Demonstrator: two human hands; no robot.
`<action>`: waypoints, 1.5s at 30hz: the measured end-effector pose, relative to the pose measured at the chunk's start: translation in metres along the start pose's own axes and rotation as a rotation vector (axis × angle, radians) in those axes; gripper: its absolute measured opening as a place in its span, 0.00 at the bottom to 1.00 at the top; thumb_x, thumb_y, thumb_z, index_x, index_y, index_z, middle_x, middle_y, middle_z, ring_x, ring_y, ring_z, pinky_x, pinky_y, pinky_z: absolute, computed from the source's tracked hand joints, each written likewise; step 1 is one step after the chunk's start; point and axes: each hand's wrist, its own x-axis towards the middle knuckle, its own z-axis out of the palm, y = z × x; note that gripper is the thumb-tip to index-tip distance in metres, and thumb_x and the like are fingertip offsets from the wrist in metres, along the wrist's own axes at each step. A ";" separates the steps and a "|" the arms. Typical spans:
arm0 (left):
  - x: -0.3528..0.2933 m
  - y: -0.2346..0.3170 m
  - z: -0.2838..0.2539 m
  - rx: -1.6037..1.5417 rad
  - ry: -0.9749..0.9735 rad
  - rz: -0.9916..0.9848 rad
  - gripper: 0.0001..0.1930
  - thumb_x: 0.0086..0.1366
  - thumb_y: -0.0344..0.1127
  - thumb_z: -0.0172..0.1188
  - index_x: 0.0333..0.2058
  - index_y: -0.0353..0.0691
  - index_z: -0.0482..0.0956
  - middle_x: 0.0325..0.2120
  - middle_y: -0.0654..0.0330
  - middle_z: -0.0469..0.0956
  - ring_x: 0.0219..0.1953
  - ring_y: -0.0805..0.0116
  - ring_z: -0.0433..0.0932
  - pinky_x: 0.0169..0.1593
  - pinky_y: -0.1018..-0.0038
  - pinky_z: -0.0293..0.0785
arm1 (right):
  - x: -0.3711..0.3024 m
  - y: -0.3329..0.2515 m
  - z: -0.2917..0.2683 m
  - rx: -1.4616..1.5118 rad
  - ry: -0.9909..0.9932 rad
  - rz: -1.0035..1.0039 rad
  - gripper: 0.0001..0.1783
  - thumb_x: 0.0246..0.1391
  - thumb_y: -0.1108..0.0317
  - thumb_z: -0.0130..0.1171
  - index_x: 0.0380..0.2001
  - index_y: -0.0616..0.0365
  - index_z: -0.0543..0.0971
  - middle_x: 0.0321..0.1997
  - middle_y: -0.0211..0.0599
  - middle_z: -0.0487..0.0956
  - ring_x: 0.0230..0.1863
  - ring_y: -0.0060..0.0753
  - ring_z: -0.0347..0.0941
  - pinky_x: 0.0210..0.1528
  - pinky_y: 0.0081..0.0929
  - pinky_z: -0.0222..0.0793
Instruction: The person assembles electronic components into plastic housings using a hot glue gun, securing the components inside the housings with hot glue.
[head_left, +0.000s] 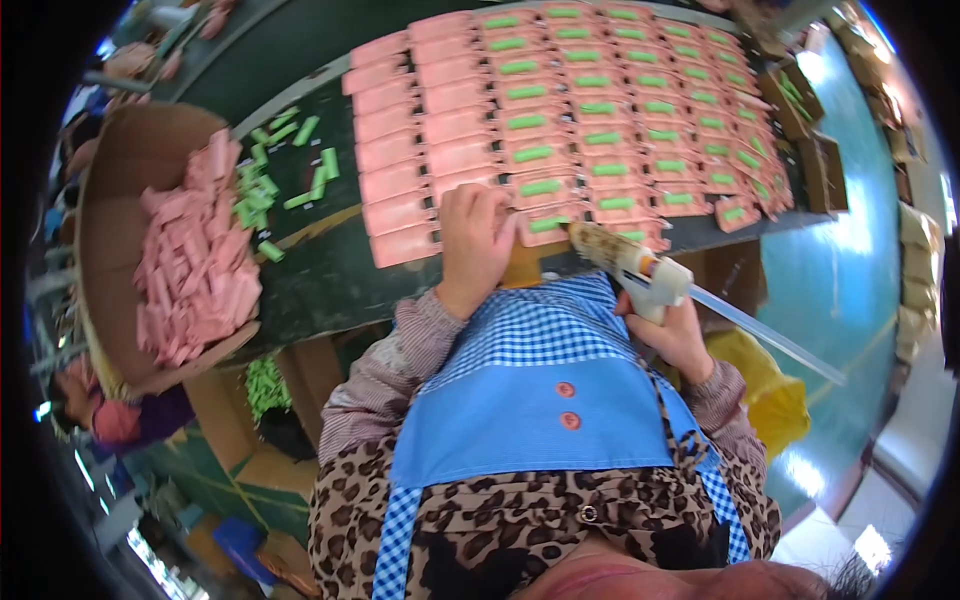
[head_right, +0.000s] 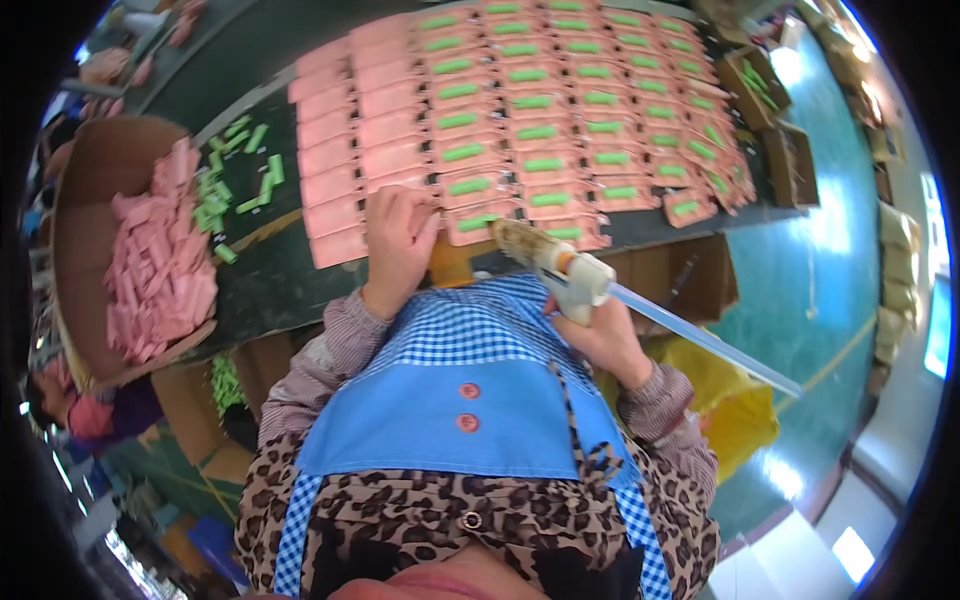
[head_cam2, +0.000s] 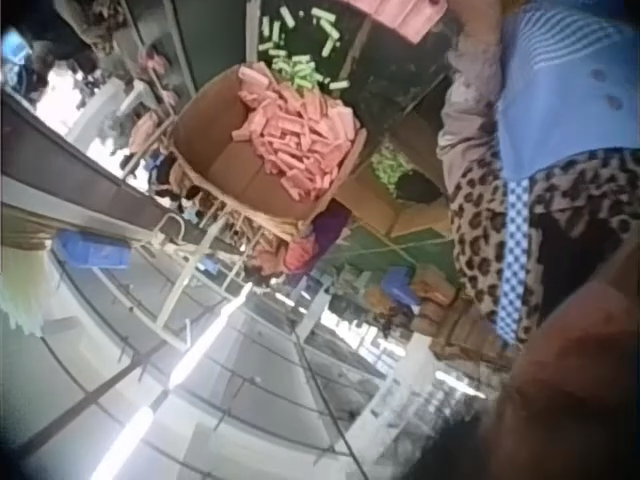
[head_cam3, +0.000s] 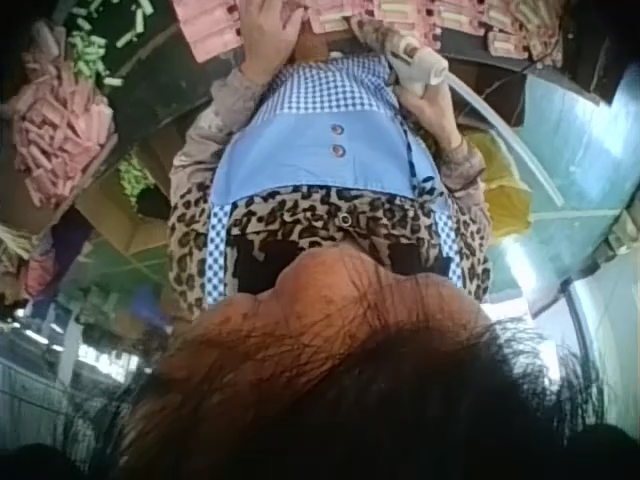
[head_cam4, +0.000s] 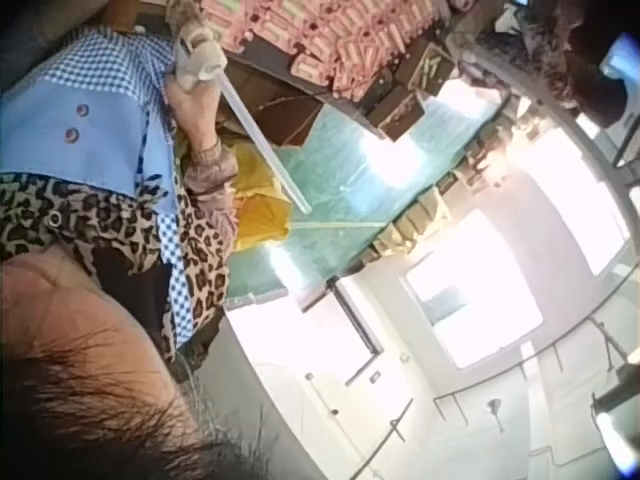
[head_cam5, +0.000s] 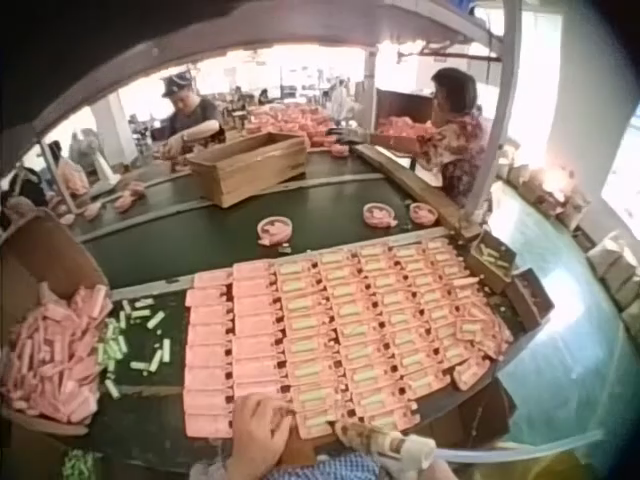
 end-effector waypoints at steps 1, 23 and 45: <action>0.001 -0.006 -0.003 0.012 0.021 -0.012 0.11 0.47 0.26 0.63 0.32 0.40 0.73 0.31 0.56 0.69 0.38 0.54 0.68 0.43 0.62 0.64 | 0.001 0.002 -0.001 0.017 0.020 0.016 0.19 0.41 0.82 0.55 0.41 0.64 0.71 0.33 0.34 0.76 0.38 0.25 0.72 0.43 0.23 0.69; 0.045 -0.140 -0.118 0.838 0.034 -0.388 0.13 0.47 0.43 0.65 0.27 0.40 0.80 0.32 0.54 0.72 0.39 0.53 0.70 0.39 0.56 0.66 | -0.001 -0.074 -0.041 -0.016 0.287 0.047 0.25 0.44 0.72 0.57 0.49 0.61 0.69 0.38 0.30 0.75 0.36 0.21 0.70 0.39 0.20 0.66; 0.039 -0.133 -0.224 -1.165 0.253 -0.499 0.08 0.59 0.22 0.53 0.37 0.34 0.77 0.32 0.59 0.77 0.27 0.78 0.72 0.31 0.84 0.69 | 0.061 -0.132 -0.046 0.172 0.102 -0.115 0.32 0.43 0.59 0.52 0.51 0.67 0.66 0.35 0.43 0.75 0.23 0.30 0.73 0.22 0.19 0.69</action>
